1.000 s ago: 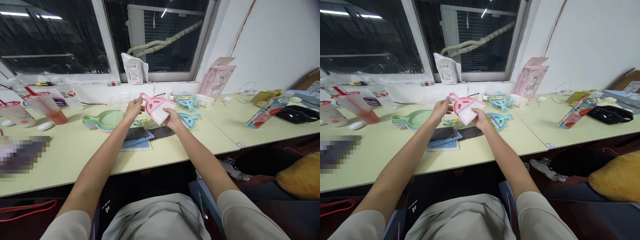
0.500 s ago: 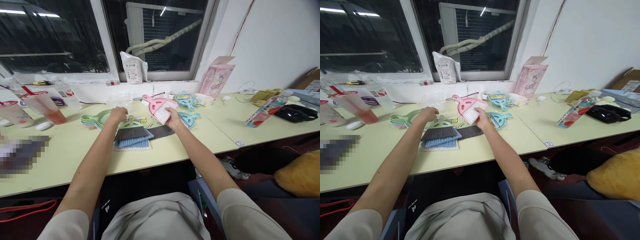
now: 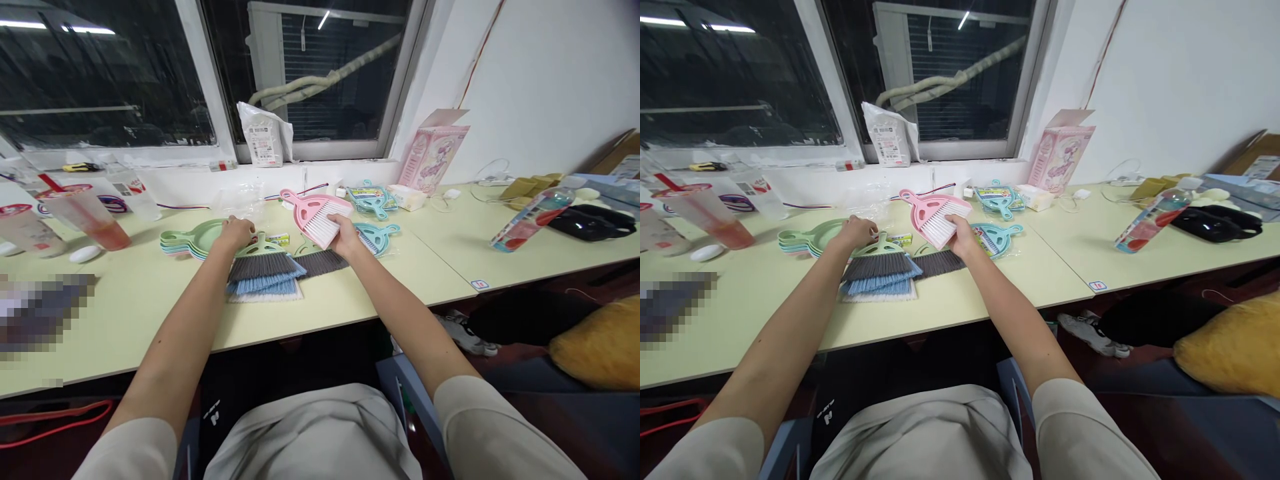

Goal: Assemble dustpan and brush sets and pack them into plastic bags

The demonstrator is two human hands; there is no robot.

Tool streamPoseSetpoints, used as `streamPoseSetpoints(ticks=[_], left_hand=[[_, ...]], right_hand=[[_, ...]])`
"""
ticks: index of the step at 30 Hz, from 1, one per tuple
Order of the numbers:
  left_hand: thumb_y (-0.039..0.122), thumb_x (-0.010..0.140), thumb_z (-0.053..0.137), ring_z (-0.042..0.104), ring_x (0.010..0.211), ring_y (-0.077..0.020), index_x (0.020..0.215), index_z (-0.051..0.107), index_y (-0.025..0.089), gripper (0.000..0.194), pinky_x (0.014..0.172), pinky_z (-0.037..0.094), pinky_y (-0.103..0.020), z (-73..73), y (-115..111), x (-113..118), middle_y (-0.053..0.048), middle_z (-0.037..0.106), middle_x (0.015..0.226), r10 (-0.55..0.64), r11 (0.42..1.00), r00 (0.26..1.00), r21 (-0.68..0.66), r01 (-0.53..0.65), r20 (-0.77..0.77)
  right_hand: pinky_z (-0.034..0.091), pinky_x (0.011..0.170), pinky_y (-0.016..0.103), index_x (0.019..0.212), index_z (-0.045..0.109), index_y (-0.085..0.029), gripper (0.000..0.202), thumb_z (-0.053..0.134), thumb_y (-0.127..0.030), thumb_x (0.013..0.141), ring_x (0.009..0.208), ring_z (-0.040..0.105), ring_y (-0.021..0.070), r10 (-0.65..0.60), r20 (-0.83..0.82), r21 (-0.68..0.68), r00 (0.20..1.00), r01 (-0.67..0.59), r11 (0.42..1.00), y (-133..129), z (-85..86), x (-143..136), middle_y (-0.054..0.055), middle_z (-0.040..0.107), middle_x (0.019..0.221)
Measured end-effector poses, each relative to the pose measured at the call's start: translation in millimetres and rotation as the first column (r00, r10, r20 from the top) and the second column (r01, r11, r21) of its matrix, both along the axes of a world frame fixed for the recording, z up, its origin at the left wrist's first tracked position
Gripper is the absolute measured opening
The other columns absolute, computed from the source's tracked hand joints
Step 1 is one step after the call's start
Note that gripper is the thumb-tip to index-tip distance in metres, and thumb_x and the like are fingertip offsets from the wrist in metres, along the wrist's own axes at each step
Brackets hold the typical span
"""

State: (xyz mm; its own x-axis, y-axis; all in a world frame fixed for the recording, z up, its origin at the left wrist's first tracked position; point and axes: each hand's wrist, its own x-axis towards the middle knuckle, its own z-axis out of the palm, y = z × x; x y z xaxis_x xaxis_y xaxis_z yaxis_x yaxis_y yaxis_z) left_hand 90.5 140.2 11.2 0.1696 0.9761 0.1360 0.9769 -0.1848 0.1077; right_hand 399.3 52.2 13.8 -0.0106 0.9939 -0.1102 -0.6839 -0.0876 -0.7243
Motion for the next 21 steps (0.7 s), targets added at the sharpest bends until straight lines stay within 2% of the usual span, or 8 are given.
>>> streamPoseSetpoints(ticks=[7, 13, 18, 21], left_hand=[[0.033, 0.069, 0.075, 0.049, 0.126, -0.0442, 0.093, 0.075, 0.018, 0.028, 0.105, 0.038, -0.051, -3.2, 5.2, -0.6, -0.022, 0.074, 0.103, 0.023, 0.995, 0.999, 0.094, -0.026, 0.028], [0.024, 0.078, 0.063, 0.056, 0.119, -0.0432, 0.098, 0.077, 0.016, 0.026, 0.103, 0.040, -0.055, -4.1, 8.5, -3.2, -0.025, 0.072, 0.111, 0.032, 0.993, 0.999, 0.116, -0.033, 0.009], [0.023, 0.084, 0.057, 0.063, 0.110, -0.0378, 0.100, 0.076, 0.016, 0.025, 0.099, 0.044, -0.049, 3.5, -0.7, 1.5, -0.022, 0.073, 0.109, 0.043, 0.987, 0.998, 0.154, -0.049, 0.043], [0.025, 0.089, 0.052, 0.065, 0.104, -0.0339, 0.099, 0.074, 0.018, 0.025, 0.094, 0.046, -0.044, 12.7, -8.0, 4.9, -0.020, 0.074, 0.106, 0.059, 0.966, 0.985, 0.239, -0.097, 0.161]], right_hand=[[0.067, 0.082, 0.043, 0.106, 0.065, -0.020, 0.026, 0.061, -0.015, 0.081, 0.083, 0.075, 0.0218, -0.005, -0.005, -0.002, 1.000, 0.005, 1.000, 0.6, -0.9, 0.0, 0.003, 0.078, 0.091], [0.067, 0.079, 0.046, 0.105, 0.065, -0.020, 0.023, 0.060, -0.018, 0.082, 0.079, 0.073, 0.0229, 0.016, 0.008, -0.011, 1.000, -0.016, 1.000, -2.3, 1.6, 0.1, 0.004, 0.077, 0.088], [0.067, 0.079, 0.044, 0.106, 0.065, -0.020, 0.024, 0.061, -0.017, 0.083, 0.079, 0.073, 0.0225, 0.026, 0.003, -0.016, 1.000, -0.026, 1.000, -2.4, 1.7, 0.1, 0.004, 0.077, 0.089], [0.067, 0.080, 0.043, 0.106, 0.065, -0.019, 0.023, 0.060, -0.016, 0.084, 0.080, 0.074, 0.0218, 0.008, -0.015, -0.005, 1.000, -0.008, 1.000, 1.1, -0.7, 0.3, 0.004, 0.077, 0.090]])
